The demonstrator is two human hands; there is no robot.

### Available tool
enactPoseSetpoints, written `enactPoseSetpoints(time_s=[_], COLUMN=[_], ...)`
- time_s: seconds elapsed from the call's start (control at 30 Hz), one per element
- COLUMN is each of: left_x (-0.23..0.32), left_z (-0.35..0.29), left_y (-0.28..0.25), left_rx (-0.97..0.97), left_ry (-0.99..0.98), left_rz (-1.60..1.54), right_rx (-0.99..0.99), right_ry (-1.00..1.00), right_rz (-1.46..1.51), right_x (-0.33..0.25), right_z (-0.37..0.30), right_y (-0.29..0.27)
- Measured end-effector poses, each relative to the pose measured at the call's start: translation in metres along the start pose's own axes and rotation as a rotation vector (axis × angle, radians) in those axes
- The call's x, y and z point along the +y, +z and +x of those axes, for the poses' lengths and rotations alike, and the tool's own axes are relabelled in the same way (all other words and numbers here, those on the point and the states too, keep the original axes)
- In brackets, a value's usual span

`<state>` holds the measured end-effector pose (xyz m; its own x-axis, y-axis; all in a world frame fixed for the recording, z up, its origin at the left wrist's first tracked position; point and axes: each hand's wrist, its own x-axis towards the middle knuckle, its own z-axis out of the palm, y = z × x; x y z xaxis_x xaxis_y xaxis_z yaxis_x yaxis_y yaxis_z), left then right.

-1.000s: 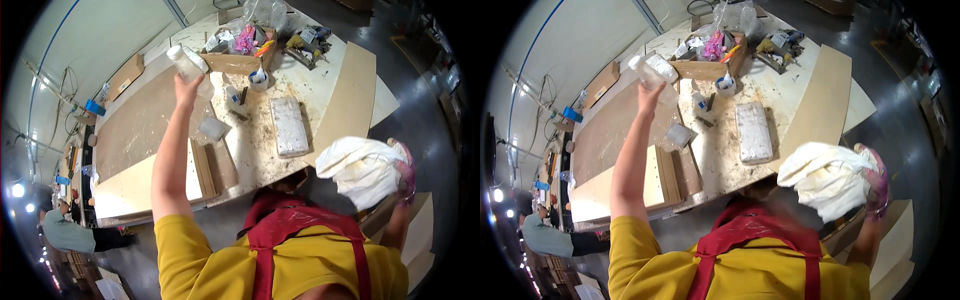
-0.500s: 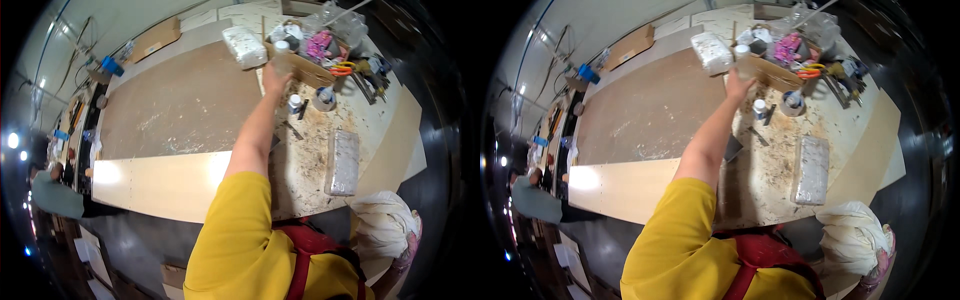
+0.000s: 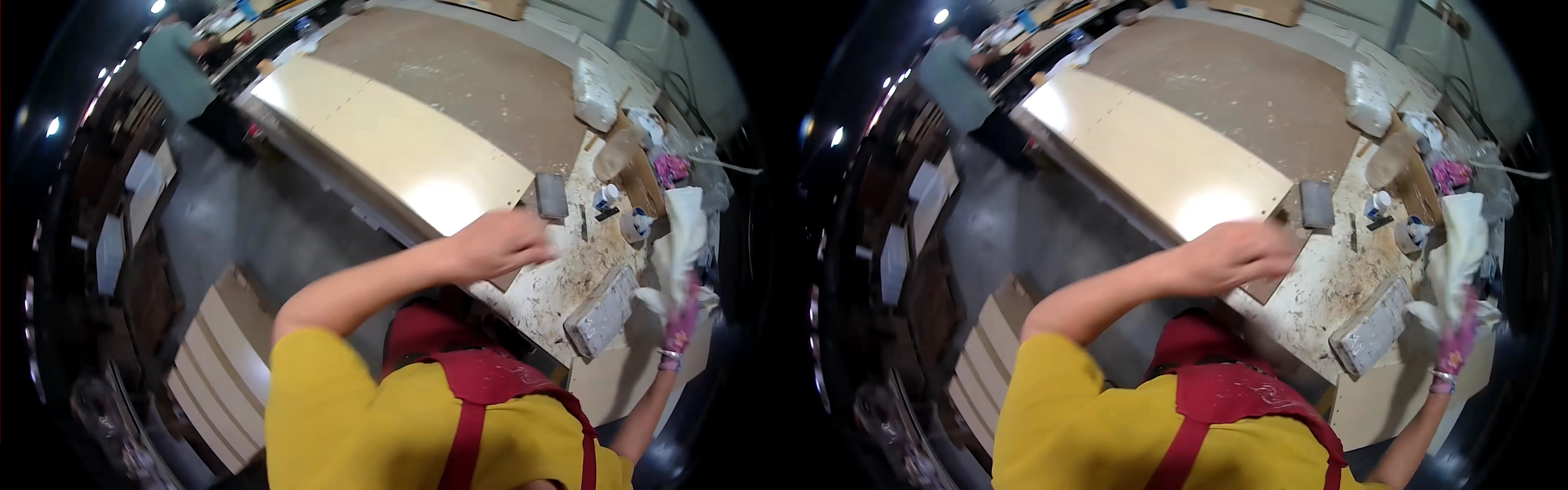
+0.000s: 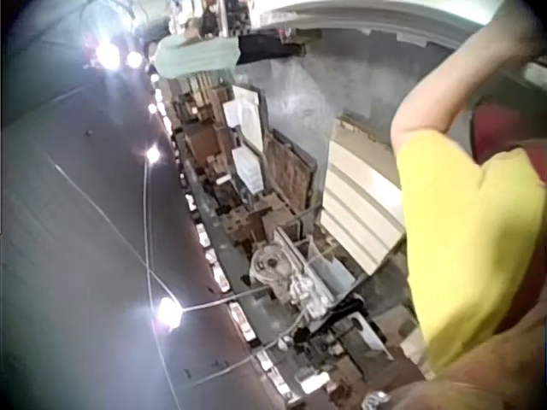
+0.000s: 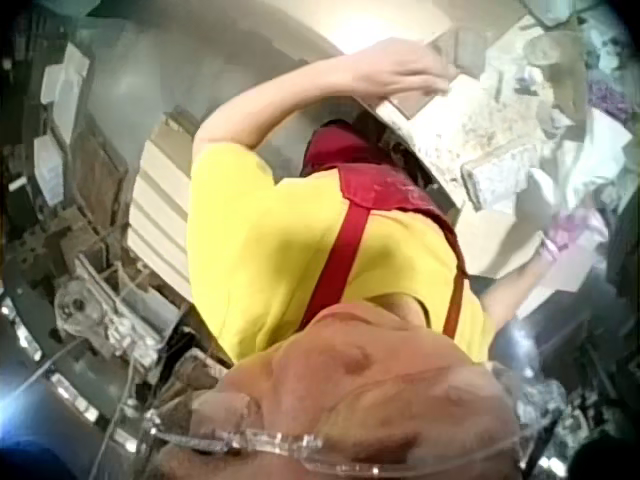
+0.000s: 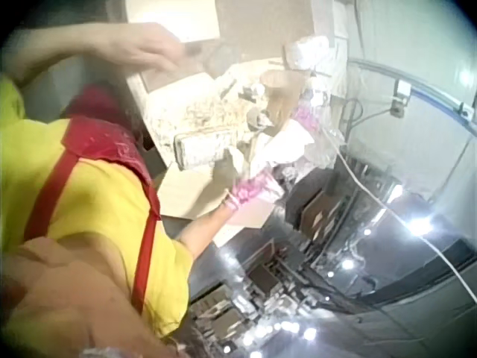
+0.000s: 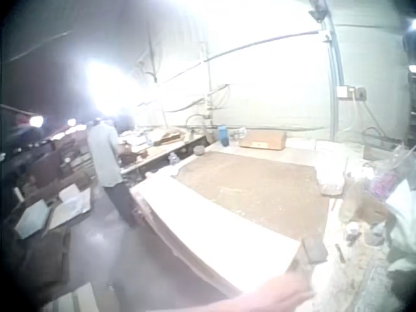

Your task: The person cleans and sands light-colored wooden panels in a workshop. They pour liquid from a plastic bottle onto a white cloth and wipe the surfaces of stacked panels. The person then uses a sanding block to smooth the panels, alternating between sanding and wiping with the cloth.

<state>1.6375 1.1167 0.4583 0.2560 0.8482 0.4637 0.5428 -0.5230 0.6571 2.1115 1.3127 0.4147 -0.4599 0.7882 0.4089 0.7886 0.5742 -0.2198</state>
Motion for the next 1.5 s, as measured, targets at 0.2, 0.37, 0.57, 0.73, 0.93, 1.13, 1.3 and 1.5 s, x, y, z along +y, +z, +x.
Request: enactPoseSetpoints(time_s=[0.2, 0.37, 0.57, 0.73, 0.93, 1.13, 1.3, 1.5], left_x=[0.072, 0.101, 0.113, 0.131, 0.147, 0.138, 0.104, 0.112], left_z=[-0.295, -0.411, -0.442, -0.5, -0.579, -0.62, -0.671, -0.678], left_y=[0.066, 0.133, 0.123, 0.086, 0.038, 0.033, 0.08, 0.103], left_rx=[-0.045, 0.247, 0.44, 0.472, 0.544, 0.682, 0.713, 0.956], left_ry=[-1.238, -1.369, -1.29, -1.273, -1.355, -1.605, -1.524, -1.813], left_rz=[-0.04, -0.06, -0.194, 0.058, 0.111, -0.026, 0.277, 0.127], right_rx=[-0.401, -0.248, -0.301, -0.204, -0.212, -0.401, -0.393, -0.486], right_ry=[-0.269, -0.428, -0.608, -0.594, -0.516, -0.432, -0.66, -1.01], right_rz=[0.023, 0.163, 0.252, 0.17, 0.138, 0.001, 0.103, 0.475], right_x=[-0.061, -0.196, -0.341, -0.401, -0.406, -0.423, -0.519, -0.632], right_z=[0.005, 0.03, 0.011, 0.014, 0.011, 0.02, 0.041, 0.025], right_y=[0.01, -0.046, -0.001, 0.09, 0.159, 0.14, 0.094, 0.123])
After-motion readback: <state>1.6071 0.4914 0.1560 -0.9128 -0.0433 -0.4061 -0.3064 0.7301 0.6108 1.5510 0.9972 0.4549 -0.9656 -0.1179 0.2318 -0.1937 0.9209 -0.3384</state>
